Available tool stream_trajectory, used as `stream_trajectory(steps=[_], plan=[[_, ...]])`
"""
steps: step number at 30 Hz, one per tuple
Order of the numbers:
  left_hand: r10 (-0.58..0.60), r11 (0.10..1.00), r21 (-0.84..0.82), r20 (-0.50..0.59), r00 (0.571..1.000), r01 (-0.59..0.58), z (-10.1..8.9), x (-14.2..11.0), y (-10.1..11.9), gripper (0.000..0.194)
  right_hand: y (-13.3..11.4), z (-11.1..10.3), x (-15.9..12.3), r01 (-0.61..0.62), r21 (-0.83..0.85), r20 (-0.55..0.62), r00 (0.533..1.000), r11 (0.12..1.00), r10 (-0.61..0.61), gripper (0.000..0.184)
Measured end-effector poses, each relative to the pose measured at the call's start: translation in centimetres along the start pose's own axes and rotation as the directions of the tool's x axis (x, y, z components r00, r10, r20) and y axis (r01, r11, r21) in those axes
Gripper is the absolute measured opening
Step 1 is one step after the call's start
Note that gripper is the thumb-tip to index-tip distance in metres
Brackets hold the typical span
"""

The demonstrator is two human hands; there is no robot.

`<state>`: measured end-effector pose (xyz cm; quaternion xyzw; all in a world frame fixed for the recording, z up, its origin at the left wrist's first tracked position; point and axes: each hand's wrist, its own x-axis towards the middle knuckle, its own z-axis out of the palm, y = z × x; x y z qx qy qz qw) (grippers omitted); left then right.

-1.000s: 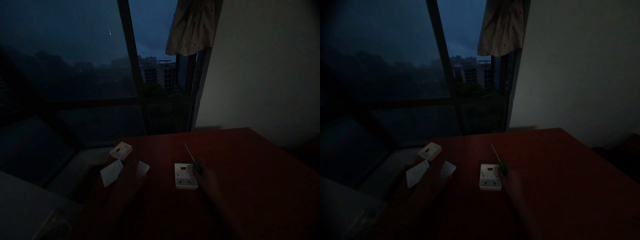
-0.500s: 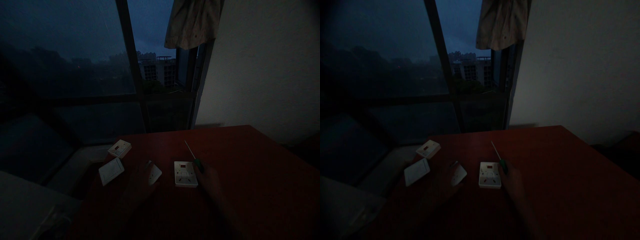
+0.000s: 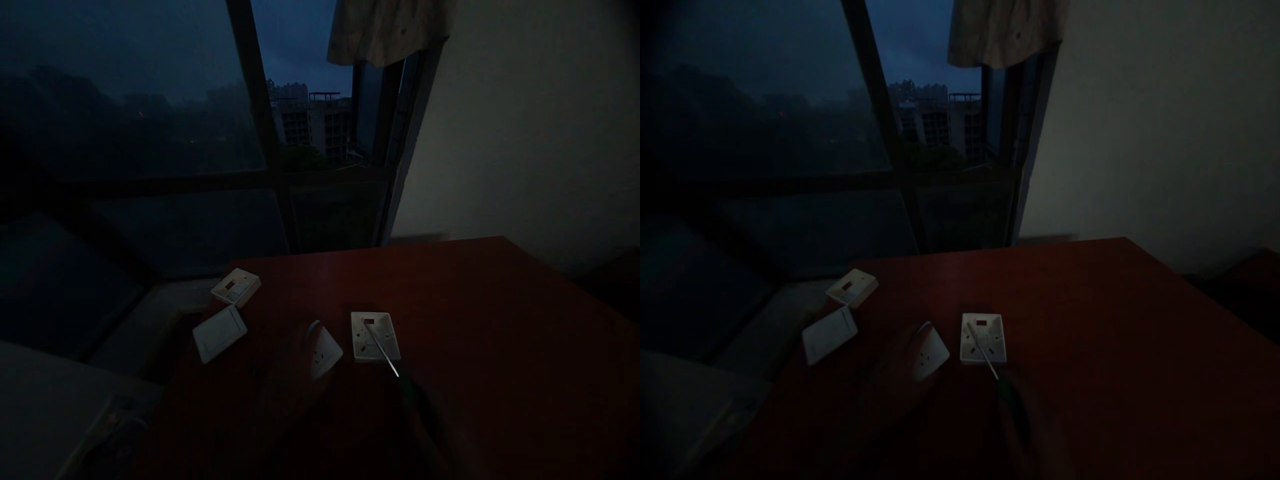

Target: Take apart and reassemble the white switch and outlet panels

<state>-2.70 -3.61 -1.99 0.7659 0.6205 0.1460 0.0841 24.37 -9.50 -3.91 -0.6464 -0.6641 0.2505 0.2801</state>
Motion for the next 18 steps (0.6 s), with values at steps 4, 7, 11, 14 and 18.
stream_trajectory(steps=[4,7,11,14,18], plan=[[0.018,1.0,0.002,-0.033,0.999,-0.018,-0.2,0.1,0.5,0.072,1.9,0.4,-2.6,0.183,-0.117,0.042,0.983,0.976,-0.18,0.037],[0.011,1.0,0.001,-0.06,0.998,-0.011,-0.2,0.1,0.7,0.073,2.1,0.5,-3.0,0.263,-0.18,0.071,0.965,0.948,-0.254,0.037],[0.024,1.0,0.012,-0.058,0.998,-0.024,-0.5,0.1,0.7,0.073,0.8,0.3,-2.5,0.278,-0.24,0.145,0.958,0.93,-0.249,0.037],[0.02,1.0,-0.006,-0.016,1.0,-0.02,-0.8,0.2,0.6,0.07,0.1,0.3,-2.2,0.301,-0.275,0.167,0.95,0.913,-0.263,0.036],[0.014,1.0,-0.009,0.01,1.0,-0.014,-0.9,0.3,0.6,0.072,0.2,0.5,-2.1,0.338,-0.321,0.138,0.941,0.884,-0.31,0.036]])
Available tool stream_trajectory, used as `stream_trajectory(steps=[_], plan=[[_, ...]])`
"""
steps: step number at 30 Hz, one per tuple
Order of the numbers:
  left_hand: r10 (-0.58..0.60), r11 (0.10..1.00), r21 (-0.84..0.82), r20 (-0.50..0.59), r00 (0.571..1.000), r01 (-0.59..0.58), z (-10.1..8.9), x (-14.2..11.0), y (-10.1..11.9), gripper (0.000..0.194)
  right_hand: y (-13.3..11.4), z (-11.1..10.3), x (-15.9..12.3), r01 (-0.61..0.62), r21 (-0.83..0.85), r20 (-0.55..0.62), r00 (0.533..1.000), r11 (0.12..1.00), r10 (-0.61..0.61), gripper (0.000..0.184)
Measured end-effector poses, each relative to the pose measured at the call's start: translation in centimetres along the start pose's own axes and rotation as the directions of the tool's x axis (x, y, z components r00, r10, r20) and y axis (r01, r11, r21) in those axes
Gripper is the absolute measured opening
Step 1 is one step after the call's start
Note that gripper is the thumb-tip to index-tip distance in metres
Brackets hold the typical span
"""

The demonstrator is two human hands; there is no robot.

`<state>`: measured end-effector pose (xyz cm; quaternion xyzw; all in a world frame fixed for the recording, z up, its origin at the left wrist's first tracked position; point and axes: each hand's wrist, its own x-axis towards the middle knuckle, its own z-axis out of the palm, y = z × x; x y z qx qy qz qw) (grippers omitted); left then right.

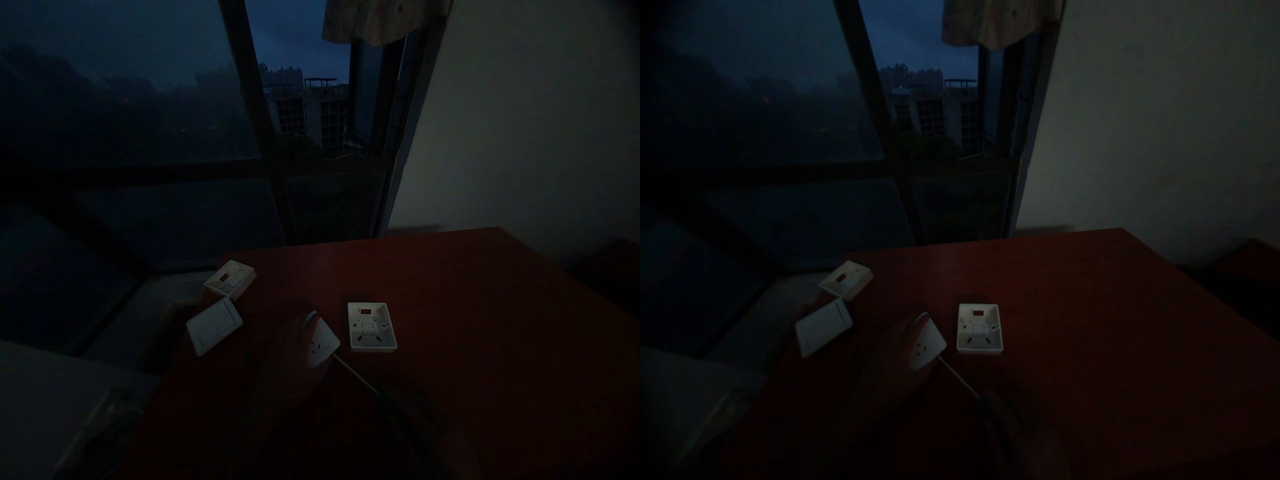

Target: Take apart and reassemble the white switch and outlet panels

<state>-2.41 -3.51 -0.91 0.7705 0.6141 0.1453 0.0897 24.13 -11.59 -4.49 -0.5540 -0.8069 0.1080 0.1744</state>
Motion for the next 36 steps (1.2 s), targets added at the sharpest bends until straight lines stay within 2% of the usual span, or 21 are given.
stream_trajectory(steps=[5,10,16,20,23,28,36], plan=[[0.038,0.999,0.023,-0.051,0.998,-0.037,0.2,-0.1,0.0,0.069,0.0,0.3,-0.1,0.073,-0.092,-0.084,0.993,0.993,-0.081,0.034],[0.059,0.997,0.062,-0.083,0.995,-0.054,0.4,-0.2,-0.1,0.065,-0.3,0.6,-0.2,0.098,-0.098,-0.118,0.987,0.99,-0.109,0.034],[0.049,0.997,0.07,-0.064,0.997,-0.045,0.4,0.0,-0.3,0.065,-1.4,0.2,0.2,-0.016,0.029,-0.019,1.0,0.999,0.017,0.035],[0.094,0.995,0.042,-0.017,0.995,-0.093,0.1,-0.1,0.5,0.065,-2.3,-0.3,0.8,-0.081,0.113,0.056,0.996,0.99,0.075,0.035],[0.113,0.994,0.007,-0.004,0.994,-0.113,0.0,-0.2,1.0,0.067,-2.5,-0.1,0.8,-0.081,0.099,0.049,0.996,0.992,0.076,0.037],[0.05,0.997,-0.065,0.005,0.999,-0.049,-0.1,0.0,0.7,0.069,-2.1,0.6,0.1,-0.072,0.085,0.025,0.997,0.994,0.071,0.038],[-0.011,0.965,-0.263,0.024,1.0,0.017,-1.1,0.1,0.7,0.067,-2.4,-0.5,0.7,-0.216,0.244,0.063,0.976,0.945,0.207,0.036]])
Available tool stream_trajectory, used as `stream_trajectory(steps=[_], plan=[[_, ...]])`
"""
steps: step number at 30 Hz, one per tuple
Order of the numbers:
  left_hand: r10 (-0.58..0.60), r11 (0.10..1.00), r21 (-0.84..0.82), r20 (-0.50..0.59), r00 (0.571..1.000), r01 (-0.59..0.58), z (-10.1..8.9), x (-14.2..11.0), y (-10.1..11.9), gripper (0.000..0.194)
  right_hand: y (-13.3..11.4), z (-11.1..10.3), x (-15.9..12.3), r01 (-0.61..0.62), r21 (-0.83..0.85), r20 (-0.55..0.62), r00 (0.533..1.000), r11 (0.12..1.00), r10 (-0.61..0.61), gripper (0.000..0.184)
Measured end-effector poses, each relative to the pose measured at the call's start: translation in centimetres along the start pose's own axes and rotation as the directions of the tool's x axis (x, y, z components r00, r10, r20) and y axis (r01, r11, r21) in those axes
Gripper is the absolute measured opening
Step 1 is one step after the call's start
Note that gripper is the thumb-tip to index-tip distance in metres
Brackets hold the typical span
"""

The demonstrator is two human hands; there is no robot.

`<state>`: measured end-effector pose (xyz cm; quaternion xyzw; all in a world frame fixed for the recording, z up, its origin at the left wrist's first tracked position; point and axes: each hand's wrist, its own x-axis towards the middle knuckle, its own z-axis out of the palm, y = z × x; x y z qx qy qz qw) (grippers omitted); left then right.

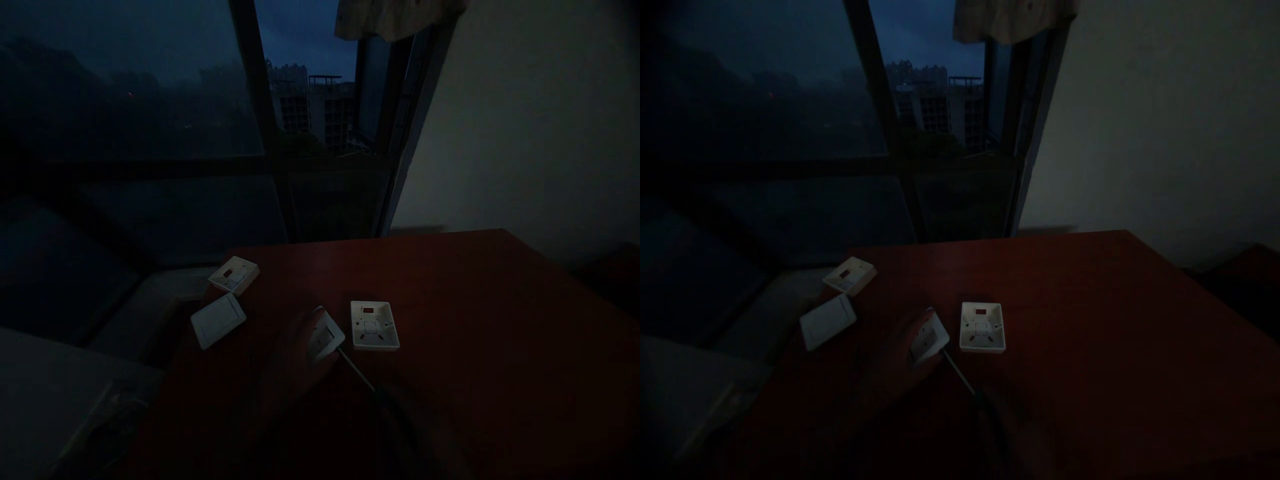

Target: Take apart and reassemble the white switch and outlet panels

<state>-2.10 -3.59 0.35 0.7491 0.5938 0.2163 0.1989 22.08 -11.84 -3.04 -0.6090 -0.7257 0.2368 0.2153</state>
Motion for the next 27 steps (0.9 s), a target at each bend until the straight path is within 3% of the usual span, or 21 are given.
stream_trajectory(steps=[4,8,13,20,27], plan=[[0.002,1.0,-0.006,-0.051,0.999,-0.002,-0.6,0.8,-1.5,0.068,-0.1,0.0,0.0,-0.043,0.045,-0.014,0.999,0.998,0.043,0.037],[-0.003,0.995,0.097,-0.122,0.993,0.015,-1.9,2.6,-3.5,0.068,0.0,0.2,0.0,-0.063,0.077,-0.044,0.997,0.995,0.066,0.04],[0.066,0.974,0.219,-0.064,0.996,-0.051,-3.4,5.4,-4.4,0.066,-0.2,0.4,-0.2,-0.103,0.128,-0.141,0.983,0.986,0.121,0.045],[0.091,0.974,0.202,0.046,0.995,-0.099,-2.1,8.4,-4.7,0.064,0.3,1.3,-0.4,-0.075,0.213,-0.176,0.978,0.974,0.114,0.052],[0.161,0.98,0.104,0.084,0.983,-0.17,-0.9,9.6,-4.2,0.059,0.3,1.1,-0.5,-0.072,0.167,-0.176,0.979,0.983,0.102,0.045]])
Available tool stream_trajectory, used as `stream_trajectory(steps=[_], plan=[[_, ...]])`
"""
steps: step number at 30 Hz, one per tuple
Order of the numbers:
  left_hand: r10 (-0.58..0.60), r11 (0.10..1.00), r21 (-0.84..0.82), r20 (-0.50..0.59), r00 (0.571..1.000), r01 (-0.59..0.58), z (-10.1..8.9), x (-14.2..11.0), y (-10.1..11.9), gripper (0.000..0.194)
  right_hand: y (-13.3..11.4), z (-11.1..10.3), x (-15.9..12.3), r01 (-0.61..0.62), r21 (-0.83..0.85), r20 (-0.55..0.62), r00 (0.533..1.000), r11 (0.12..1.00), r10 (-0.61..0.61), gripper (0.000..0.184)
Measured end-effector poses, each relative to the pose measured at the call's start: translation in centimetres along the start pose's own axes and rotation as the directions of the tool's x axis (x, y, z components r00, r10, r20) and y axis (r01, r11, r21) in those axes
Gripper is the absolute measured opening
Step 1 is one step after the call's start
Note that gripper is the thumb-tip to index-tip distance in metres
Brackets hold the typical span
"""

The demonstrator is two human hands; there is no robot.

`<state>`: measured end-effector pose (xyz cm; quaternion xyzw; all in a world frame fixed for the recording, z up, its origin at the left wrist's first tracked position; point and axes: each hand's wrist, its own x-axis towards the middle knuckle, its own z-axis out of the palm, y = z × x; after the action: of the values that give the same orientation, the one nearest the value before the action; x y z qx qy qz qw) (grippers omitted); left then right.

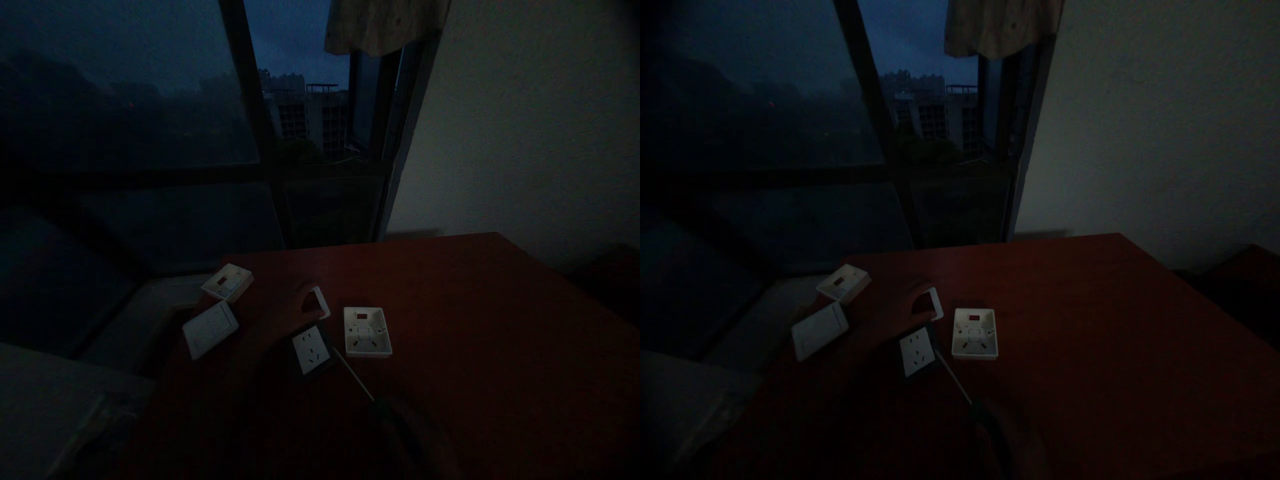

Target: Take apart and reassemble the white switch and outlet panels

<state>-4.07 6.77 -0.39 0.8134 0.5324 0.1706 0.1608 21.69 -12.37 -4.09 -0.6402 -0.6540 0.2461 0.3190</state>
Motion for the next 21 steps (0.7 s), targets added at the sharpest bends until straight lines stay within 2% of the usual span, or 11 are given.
stream_trajectory(steps=[6,9,11,13,16,19,21], plan=[[-0.016,1.0,-0.005,-0.053,0.998,0.016,-0.9,-0.8,1.2,0.045,-0.5,-0.5,0.1,-0.002,0.011,0.008,1.0,1.0,0.002,0.043],[-0.016,1.0,0.019,-0.057,0.998,0.017,-1.8,-2.5,2.4,0.045,-0.5,-0.6,0.1,-0.023,0.057,0.018,1.0,0.998,0.022,0.045],[-0.013,1.0,0.0,-0.014,1.0,0.013,-1.9,-4.2,3.2,0.046,-0.3,-0.5,0.0,-0.045,0.085,0.022,0.999,0.995,0.044,0.045],[-0.042,0.999,-0.006,0.005,0.999,0.042,-1.3,-5.9,4.0,0.05,-0.1,-0.5,0.1,-0.078,0.103,0.034,0.997,0.992,0.075,0.045],[-0.14,0.99,0.021,-0.036,0.99,0.14,0.5,-8.0,4.6,0.066,0.3,-0.8,0.3,-0.105,0.113,0.1,0.991,0.988,0.094,0.042],[-0.159,0.986,0.026,-0.081,0.984,0.162,2.1,-9.1,4.9,0.076,0.4,-1.1,0.5,-0.116,0.129,0.177,0.98,0.985,0.092,0.042],[-0.164,0.986,0.004,-0.113,0.98,0.165,2.6,-9.4,4.9,0.077,0.0,-1.2,0.5,-0.137,0.151,0.146,0.982,0.979,0.115,0.044]])
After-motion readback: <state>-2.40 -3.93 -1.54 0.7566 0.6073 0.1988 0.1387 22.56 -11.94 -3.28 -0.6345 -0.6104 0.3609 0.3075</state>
